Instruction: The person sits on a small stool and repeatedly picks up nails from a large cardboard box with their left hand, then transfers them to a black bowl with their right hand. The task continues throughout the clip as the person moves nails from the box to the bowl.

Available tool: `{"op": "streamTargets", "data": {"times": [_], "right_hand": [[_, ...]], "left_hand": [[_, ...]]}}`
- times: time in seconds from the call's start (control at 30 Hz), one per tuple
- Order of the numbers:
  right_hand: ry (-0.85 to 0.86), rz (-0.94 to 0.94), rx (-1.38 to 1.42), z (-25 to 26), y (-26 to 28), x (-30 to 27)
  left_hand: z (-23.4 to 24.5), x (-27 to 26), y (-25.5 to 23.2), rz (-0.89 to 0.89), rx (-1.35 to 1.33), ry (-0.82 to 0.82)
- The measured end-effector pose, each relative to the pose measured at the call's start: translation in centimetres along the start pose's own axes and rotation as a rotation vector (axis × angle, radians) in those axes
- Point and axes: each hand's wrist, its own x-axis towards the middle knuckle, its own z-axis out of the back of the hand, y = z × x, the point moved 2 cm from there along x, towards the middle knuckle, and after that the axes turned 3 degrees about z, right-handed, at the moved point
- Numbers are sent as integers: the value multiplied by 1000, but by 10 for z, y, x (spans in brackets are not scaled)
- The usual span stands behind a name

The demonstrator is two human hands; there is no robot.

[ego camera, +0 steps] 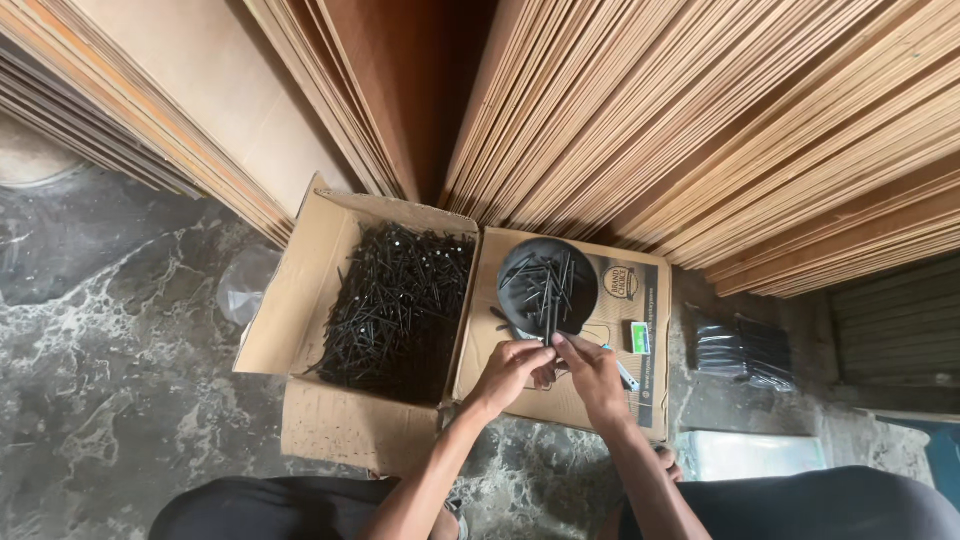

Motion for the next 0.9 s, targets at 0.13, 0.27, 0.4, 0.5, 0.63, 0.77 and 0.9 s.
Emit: {"op": "streamTargets", "data": {"times": [0.13,0.27,0.4,0.5,0.63,0.77,0.9], "right_hand": [[7,-34,162,2,19,-13],[-52,-67,280,11,16,-8],[-57,-121,235,11,8,-2],[38,-176,255,7,8,-2],[46,-200,75,7,-2,9],[-16,-159,90,2,23,10],[32,-6,263,4,41,6]], "left_hand": [[-7,-5,-14,-5,23,25],[-14,-7,-14,7,206,107],[-7,10,21,39,319,138],[-6,3,15,132,352,221],[15,-11,-14,350,523,370],[29,-13,-18,400,727,390],[60,-3,-13,423,699,159]]}}
